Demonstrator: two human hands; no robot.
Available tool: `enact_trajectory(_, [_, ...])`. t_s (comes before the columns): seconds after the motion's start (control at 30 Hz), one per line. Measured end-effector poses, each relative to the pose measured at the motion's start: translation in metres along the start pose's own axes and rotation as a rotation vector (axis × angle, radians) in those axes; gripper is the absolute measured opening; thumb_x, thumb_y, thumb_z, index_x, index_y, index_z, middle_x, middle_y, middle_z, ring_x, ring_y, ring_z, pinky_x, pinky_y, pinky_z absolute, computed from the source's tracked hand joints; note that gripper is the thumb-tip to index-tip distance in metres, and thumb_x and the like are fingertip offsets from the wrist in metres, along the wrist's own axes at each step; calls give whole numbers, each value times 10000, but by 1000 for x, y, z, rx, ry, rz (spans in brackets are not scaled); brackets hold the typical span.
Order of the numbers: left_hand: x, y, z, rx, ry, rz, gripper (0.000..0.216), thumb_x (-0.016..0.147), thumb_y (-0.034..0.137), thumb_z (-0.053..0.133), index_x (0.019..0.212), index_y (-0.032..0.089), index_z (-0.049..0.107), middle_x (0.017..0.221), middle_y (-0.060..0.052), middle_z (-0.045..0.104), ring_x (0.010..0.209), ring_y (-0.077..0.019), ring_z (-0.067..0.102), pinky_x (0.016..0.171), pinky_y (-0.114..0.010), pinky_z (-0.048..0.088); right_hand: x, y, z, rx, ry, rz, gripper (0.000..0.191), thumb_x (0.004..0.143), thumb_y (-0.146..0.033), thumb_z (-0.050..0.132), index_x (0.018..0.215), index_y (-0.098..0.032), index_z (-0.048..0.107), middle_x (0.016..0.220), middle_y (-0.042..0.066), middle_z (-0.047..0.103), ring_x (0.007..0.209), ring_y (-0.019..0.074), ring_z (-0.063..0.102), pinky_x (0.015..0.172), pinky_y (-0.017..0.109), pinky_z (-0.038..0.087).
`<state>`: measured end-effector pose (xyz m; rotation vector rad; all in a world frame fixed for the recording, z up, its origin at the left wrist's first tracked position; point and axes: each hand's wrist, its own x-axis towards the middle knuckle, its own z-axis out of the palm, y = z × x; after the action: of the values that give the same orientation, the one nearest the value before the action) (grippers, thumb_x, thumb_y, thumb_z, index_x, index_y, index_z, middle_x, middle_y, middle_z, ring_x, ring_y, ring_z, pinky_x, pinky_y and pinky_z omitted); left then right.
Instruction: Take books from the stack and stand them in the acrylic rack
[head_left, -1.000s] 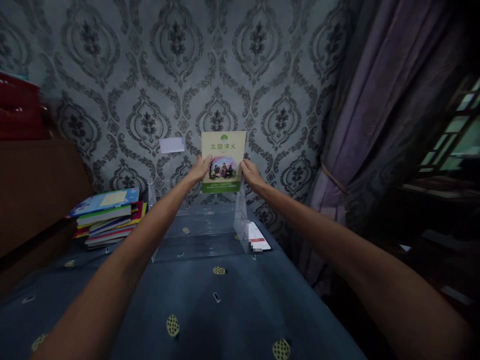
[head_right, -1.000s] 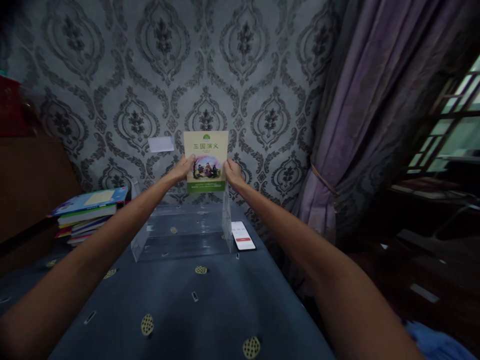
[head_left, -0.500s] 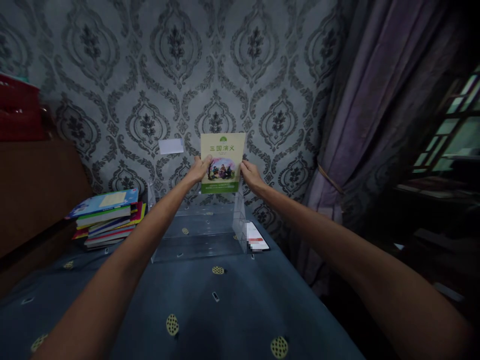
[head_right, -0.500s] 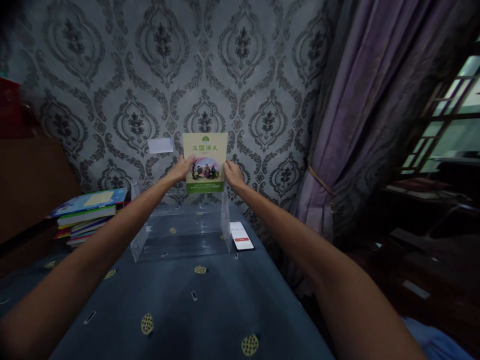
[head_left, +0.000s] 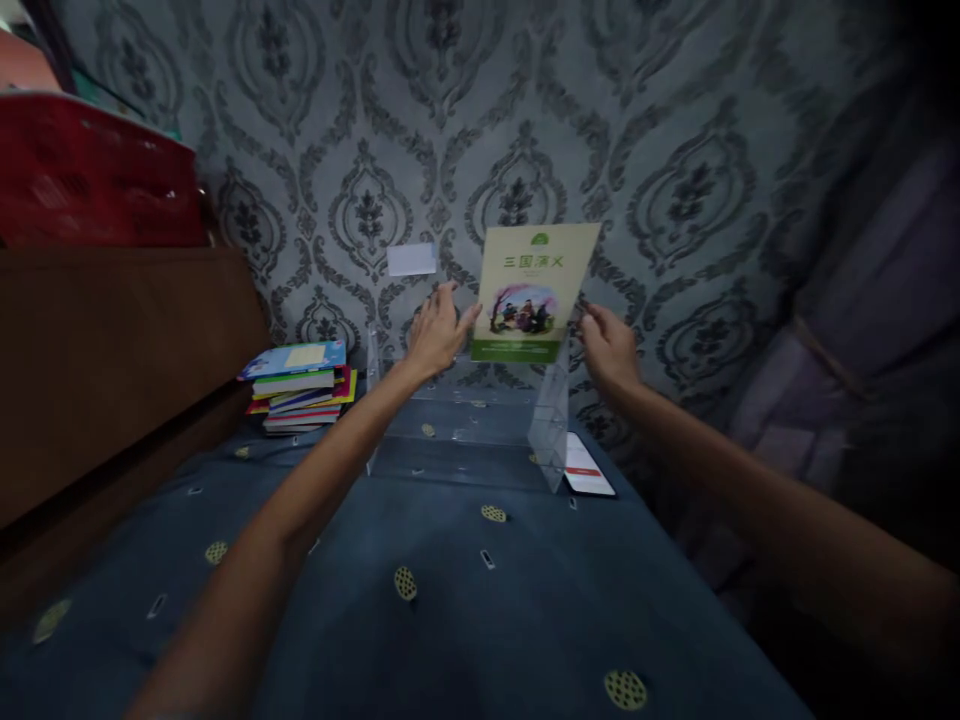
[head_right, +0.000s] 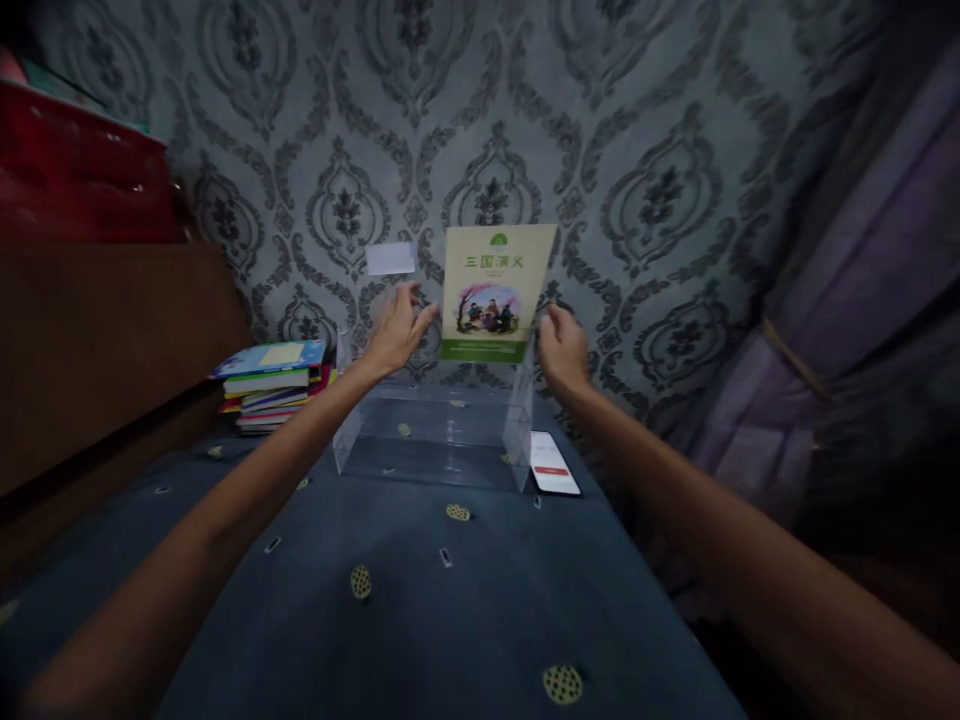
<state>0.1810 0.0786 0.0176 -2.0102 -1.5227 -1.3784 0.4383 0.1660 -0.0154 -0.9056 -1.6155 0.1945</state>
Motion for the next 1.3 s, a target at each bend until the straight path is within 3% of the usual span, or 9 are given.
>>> enact_trajectory(0.1, [-30, -39, -31, 142, 132, 91, 498, 1022, 542, 404, 1343, 166, 468, 1324, -171, 595, 1292, -292, 532, 1119, -455, 388, -43, -11, -9, 24, 34, 11, 429, 971, -320, 427, 1311, -90, 552, 1332, 217, 627, 1205, 277, 600, 1097, 533, 428])
enact_trajectory(0.2, [-53, -94, -65, 285, 232, -57, 448, 1028, 466, 389, 1336, 155, 483, 1369, -176, 561, 1316, -280, 503, 1144, -447, 365, -99, -25, -18, 54, -7, -33, 378, 983, -433, 454, 1252, -219, 609, 1285, 151, 661, 1191, 298, 619, 1070, 526, 464])
enact_trajectory(0.3, [-69, -144, -85, 519, 130, -449, 471, 1026, 378, 319, 1374, 91, 456, 1421, -249, 513, 1366, -322, 462, 1120, -489, 383, -155, -35, -16, 107, -92, -2, 363, 986, -484, 476, 1211, -252, 641, 1230, 110, 681, 1176, 298, 635, 1045, 522, 490])
enact_trajectory(0.43, [-81, -179, -81, 619, -69, -546, 560, 928, 433, 522, 1341, 55, 519, 1456, -312, 493, 1433, -439, 361, 1128, -657, 281, -218, -43, 0, 174, -198, 75, 378, 984, -527, 486, 1168, -262, 683, 1202, 86, 715, 1160, 284, 664, 1030, 498, 526])
enact_trajectory(0.53, [-80, -187, -67, 687, -178, -568, 644, 890, 432, 593, 1383, 27, 499, 1491, -325, 458, 1457, -442, 319, 1149, -673, 206, -254, -49, 13, 207, -324, 107, 376, 985, -522, 497, 1178, -275, 705, 1230, 80, 725, 1170, 278, 674, 1023, 478, 549])
enact_trajectory(0.7, [-70, -193, -59, 751, -263, -593, 510, 938, 399, 549, 1280, 24, 597, 1343, -323, 586, 1295, -437, 495, 1095, -657, 272, -293, -55, 23, 227, -441, 222, 436, 952, -584, 522, 1160, -273, 746, 1208, 94, 747, 1188, 309, 678, 1073, 517, 516])
enact_trajectory(0.8, [-70, -193, -66, 762, -294, -576, 462, 979, 416, 485, 1212, 51, 647, 1294, -307, 621, 1250, -433, 532, 1066, -647, 304, -300, -56, 23, 294, -484, 363, 530, 923, -663, 511, 1115, -242, 768, 1095, 120, 781, 1056, 321, 737, 937, 480, 610])
enact_trajectory(0.93, [-84, -187, -88, 748, -344, -507, 453, 1011, 450, 429, 1177, 106, 674, 1263, -264, 654, 1243, -412, 555, 1057, -626, 328, -296, -60, 22, 383, -536, 452, 585, 906, -696, 518, 1119, -212, 766, 967, 127, 796, 885, 298, 770, 788, 421, 653])
enact_trajectory(1.3, [-178, -168, -172, 677, -439, -246, 497, 1015, 376, 481, 1486, 217, 469, 1561, -113, 470, 1487, -258, 377, 1220, -506, 237, -294, -61, 26, 429, -560, 501, 641, 854, -759, 544, 1067, -196, 760, 885, 137, 794, 795, 281, 769, 757, 422, 653])
